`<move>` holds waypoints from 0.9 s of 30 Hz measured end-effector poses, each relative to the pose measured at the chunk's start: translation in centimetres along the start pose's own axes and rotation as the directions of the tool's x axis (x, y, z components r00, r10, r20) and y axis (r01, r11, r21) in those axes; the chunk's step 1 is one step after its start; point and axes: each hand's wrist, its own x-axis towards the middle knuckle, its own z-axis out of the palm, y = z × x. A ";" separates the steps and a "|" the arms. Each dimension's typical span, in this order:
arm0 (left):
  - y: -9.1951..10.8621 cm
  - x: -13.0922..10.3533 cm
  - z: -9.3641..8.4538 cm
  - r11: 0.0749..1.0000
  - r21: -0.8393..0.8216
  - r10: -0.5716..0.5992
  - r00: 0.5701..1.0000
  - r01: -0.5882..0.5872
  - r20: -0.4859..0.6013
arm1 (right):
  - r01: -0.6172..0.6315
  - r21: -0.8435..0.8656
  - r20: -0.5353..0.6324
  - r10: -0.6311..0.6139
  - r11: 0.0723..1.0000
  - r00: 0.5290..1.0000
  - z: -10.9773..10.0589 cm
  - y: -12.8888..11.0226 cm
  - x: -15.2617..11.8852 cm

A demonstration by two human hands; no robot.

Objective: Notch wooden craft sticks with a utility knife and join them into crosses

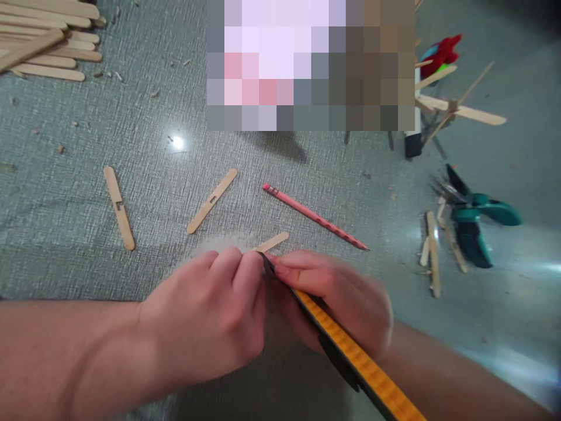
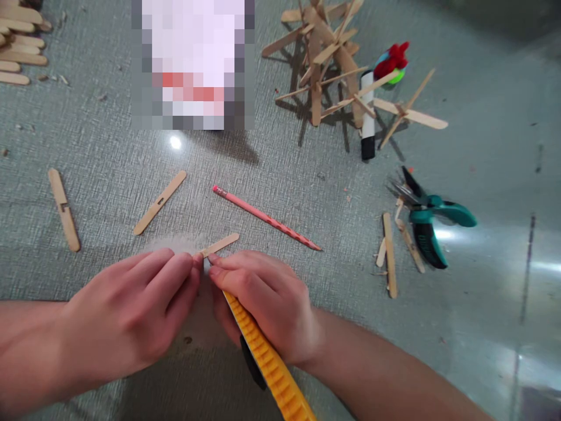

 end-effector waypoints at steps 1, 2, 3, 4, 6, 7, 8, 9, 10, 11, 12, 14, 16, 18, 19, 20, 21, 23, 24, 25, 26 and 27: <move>0.0 0.0 0.0 1.000 0.001 -0.001 1.000 0.001 0.002 | 0.006 0.006 -0.003 -0.006 1.000 1.000 0.1 0.0 -0.1; 0.0 0.0 0.0 1.000 0.001 0.000 1.000 0.000 0.003 | 0.011 0.018 -0.005 -0.011 1.000 1.000 0.1 0.1 -0.1; 0.0 0.0 0.0 1.000 0.001 0.000 1.000 0.000 0.007 | 0.016 0.034 -0.007 -0.016 0.999 1.000 0.2 0.1 -0.2; 0.0 0.0 0.0 1.000 0.001 -0.001 1.000 0.001 0.006 | 0.019 0.049 -0.010 -0.019 0.999 1.000 0.2 0.2 -0.3; 0.0 0.1 -0.1 1.000 0.000 -0.003 1.000 0.003 0.007 | 0.018 0.069 -0.014 -0.017 0.997 1.000 0.3 0.3 -0.4; 0.0 0.1 -0.2 1.000 0.002 -0.006 1.000 0.006 0.009 | 0.015 0.072 -0.007 -0.015 0.997 1.000 0.3 0.3 -0.4; 0.0 0.2 -0.3 1.000 0.006 -0.009 1.000 0.009 0.012 | 0.011 0.072 0.008 -0.011 0.997 1.000 0.2 0.3 -0.4; 0.0 0.3 -0.4 1.000 0.011 -0.012 1.000 0.012 0.016 | 0.009 0.073 0.027 -0.011 0.997 1.000 0.2 0.3 -0.4; 0.0 0.3 -0.4 1.000 0.017 -0.016 1.000 0.016 0.019 | 0.006 0.075 0.043 -0.010 0.997 0.999 0.2 0.3 -0.4; 0.0 0.4 -0.5 0.999 0.025 -0.021 1.000 0.020 0.024 | 0.003 0.082 0.060 -0.008 0.997 0.998 0.1 0.2 -0.3; 0.0 0.4 -0.6 0.999 0.036 -0.023 0.999 0.022 0.030 | 0.001 0.093 0.065 -0.007 0.996 0.998 0.1 0.2 -0.3; 0.0 0.5 -0.6 0.998 0.060 -0.020 0.999 0.017 0.048 | -0.010 0.118 0.083 0.000 0.993 0.997 0.0 0.1 -0.2; 0.0 0.4 -0.6 0.996 0.088 -0.019 0.998 0.013 0.065 | -0.027 0.139 0.092 0.014 0.990 0.996 0.1 0.1 -0.3; 0.0 0.4 -0.5 0.995 0.103 -0.021 0.997 0.013 0.072 | -0.027 0.151 0.075 0.016 0.988 0.997 0.2 0.1 -0.3; 0.0 0.3 -0.4 0.994 0.106 -0.020 0.997 0.012 0.075 | -0.023 0.152 0.065 0.013 0.988 0.998 0.3 0.1 -0.4; 0.0 0.2 -0.4 0.994 0.110 -0.016 0.997 0.008 0.075 | -0.013 0.153 0.047 0.006 0.988 0.999 0.3 0.2 -0.3; 0.0 0.2 -0.3 0.994 0.113 -0.010 0.997 0.002 0.073 | -0.006 0.149 0.036 0.000 0.989 0.999 0.4 0.2 -0.3; 0.0 -0.1 -0.2 0.994 0.112 0.003 0.998 -0.010 0.061 | -0.006 0.133 0.007 0.005 0.991 1.000 0.3 0.2 -0.2; -0.1 -0.2 -0.2 0.995 0.103 -0.003 0.999 -0.001 0.046 | -0.008 0.131 -0.024 0.012 0.991 1.000 0.2 0.3 -0.1; -0.3 -0.3 -0.1 0.997 0.079 -0.022 0.999 0.019 0.042 | -0.013 0.130 -0.057 0.021 0.991 0.998 0.1 0.3 -0.1; -0.5 -0.4 -0.1 0.998 0.038 -0.050 0.998 0.048 0.049 | -0.028 0.130 -0.089 0.039 0.991 0.995 -0.1 0.4 -0.2; -0.9 -0.4 0.0 0.997 -0.015 -0.077 0.995 0.078 0.056 | -0.044 0.136 -0.116 0.060 0.990 0.991 -0.2 0.6 -0.3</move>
